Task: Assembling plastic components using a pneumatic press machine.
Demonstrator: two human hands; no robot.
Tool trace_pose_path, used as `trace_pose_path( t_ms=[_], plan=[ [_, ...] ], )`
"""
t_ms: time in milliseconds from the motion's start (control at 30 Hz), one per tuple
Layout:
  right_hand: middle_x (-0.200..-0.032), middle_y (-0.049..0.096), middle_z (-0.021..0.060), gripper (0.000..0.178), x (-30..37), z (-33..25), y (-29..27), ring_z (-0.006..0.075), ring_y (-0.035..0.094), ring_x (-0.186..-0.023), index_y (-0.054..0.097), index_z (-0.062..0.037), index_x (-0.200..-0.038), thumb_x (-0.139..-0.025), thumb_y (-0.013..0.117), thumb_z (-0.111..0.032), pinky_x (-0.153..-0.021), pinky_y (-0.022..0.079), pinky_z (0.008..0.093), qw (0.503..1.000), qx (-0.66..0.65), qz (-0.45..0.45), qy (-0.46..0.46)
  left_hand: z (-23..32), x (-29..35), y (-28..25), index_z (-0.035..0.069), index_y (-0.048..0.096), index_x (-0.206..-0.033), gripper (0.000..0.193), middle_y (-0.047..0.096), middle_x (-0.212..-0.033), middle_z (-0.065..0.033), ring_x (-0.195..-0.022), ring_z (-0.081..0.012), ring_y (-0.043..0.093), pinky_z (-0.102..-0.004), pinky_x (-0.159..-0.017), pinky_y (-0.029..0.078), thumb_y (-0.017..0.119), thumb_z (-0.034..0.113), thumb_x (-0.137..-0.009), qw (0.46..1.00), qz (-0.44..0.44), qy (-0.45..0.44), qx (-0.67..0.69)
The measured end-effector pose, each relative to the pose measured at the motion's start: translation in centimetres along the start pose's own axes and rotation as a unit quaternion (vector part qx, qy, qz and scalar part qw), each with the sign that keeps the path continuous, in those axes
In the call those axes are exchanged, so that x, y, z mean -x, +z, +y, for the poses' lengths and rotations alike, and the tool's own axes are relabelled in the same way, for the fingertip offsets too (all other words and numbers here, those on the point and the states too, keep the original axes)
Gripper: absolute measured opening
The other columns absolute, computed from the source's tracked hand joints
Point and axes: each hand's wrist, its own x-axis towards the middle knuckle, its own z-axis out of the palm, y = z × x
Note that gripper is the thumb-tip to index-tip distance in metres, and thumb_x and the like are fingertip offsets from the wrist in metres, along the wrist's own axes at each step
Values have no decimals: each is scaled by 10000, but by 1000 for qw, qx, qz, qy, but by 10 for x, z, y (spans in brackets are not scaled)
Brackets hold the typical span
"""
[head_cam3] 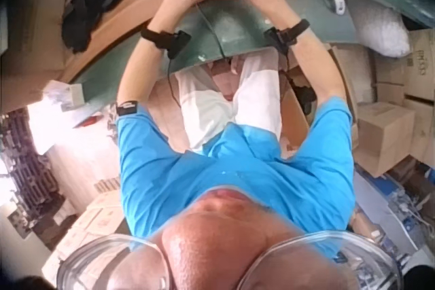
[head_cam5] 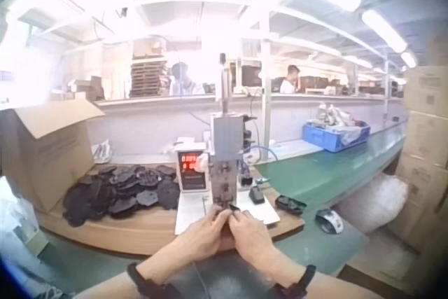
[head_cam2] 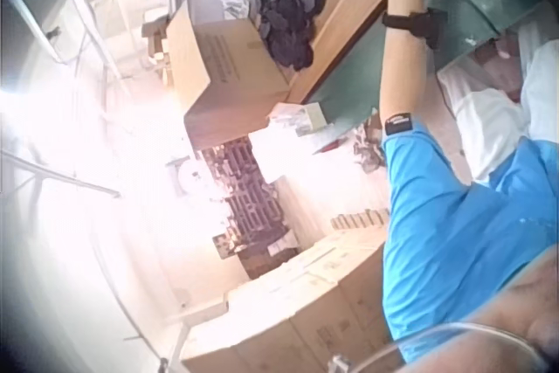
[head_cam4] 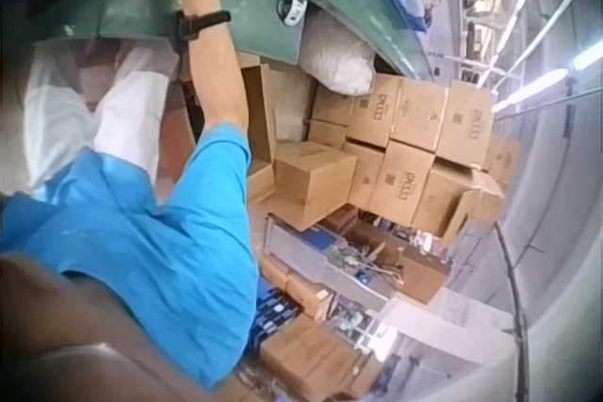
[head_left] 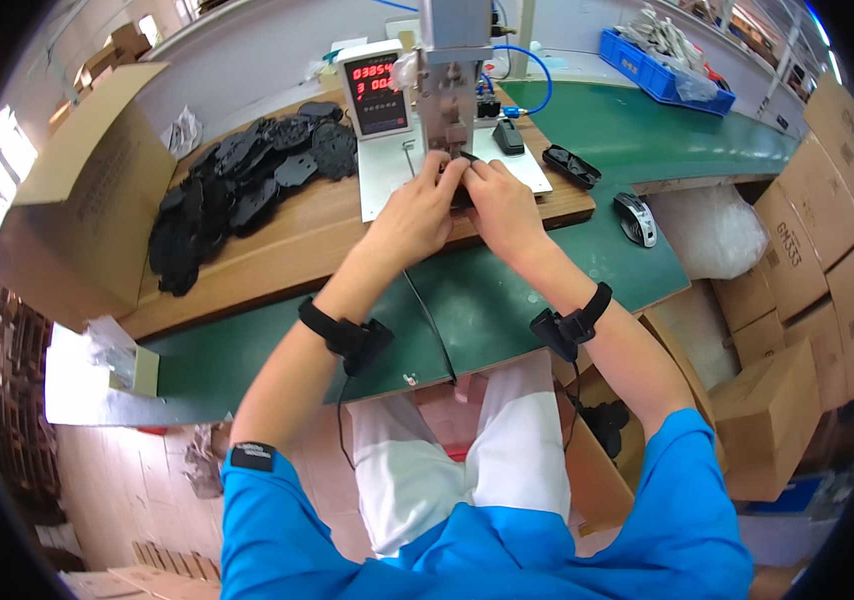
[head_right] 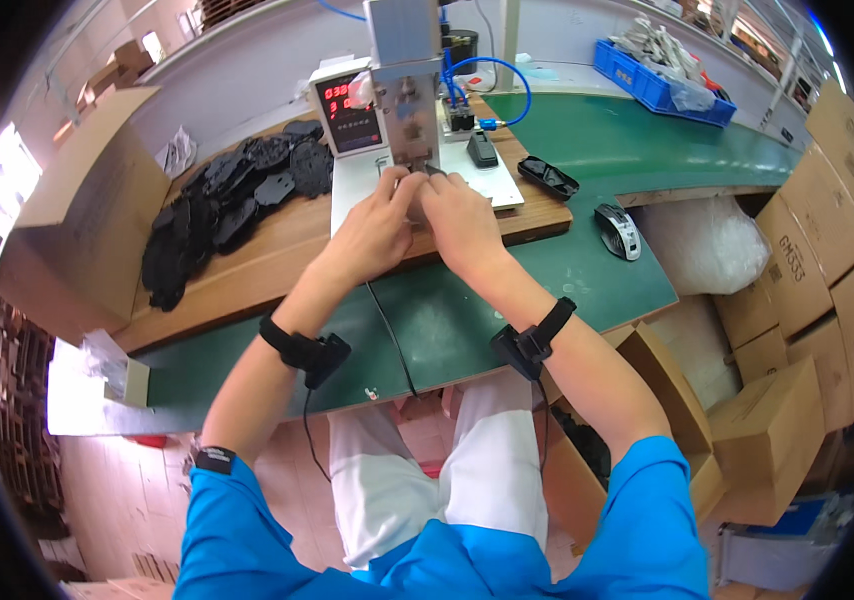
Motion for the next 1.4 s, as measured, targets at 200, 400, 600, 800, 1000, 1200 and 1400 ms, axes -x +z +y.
trace_pose_path(
  t_ms=[200,400,600,800,1000,1200,1400],
  plan=[
    [-1029,637,88,336,-10,5,-9,313,625,-1021,602,-48,-1021,-738,780,-13,-802,583,451,998,-22,-58,-15,-87,53,-31,26,479,-1408,605,499,-1430,-227,-1265,-411,553,-498,-1058,478,685,92,-843,979,79,-19,-185],
    [-1012,642,85,315,-10,-2,-9,304,637,-1018,599,-54,-992,-737,777,-8,-813,581,441,998,14,-54,5,-169,125,-96,-3,483,-1198,414,629,-1156,-283,-1061,-473,653,-554,-865,559,639,304,-969,891,37,-378,-251],
    [-984,646,90,270,-9,5,-11,304,649,-989,598,-57,-956,-744,759,-10,-804,583,441,998,13,-53,-8,-188,148,-118,9,607,-1238,430,629,-1105,-218,-1030,-401,677,-498,-868,574,678,297,-927,876,35,-333,-348],
    [-1030,674,83,346,-11,0,-10,306,652,-1010,632,-61,-1049,-740,781,-13,-866,557,440,997,-2,-77,13,-174,140,-133,20,698,-1071,250,625,-991,-150,-892,-344,673,-459,-751,536,613,248,-1015,851,267,-303,-335],
    [-973,648,86,259,-6,1,-12,302,654,-982,609,-59,-954,-746,754,-11,-797,581,439,999,7,-44,-5,-120,145,-110,-22,677,-982,148,641,-722,-104,-649,-160,599,-333,-631,470,688,126,-972,923,247,-290,-58],
    [-968,656,87,235,-6,2,-8,296,659,-980,611,-55,-951,-755,728,5,-796,582,439,999,13,-45,-10,-83,161,-86,33,592,-1187,259,678,-730,-108,-670,-252,671,-380,-696,525,652,171,-975,907,130,-399,-29],
    [-1023,681,89,321,-12,-2,-9,303,656,-1013,649,-53,-1056,-752,741,-4,-867,557,443,995,27,-88,21,-55,171,-79,46,596,-1257,344,608,-1235,-214,-1161,-388,599,-478,-976,480,642,201,-954,962,108,-157,-193]
  ],
)
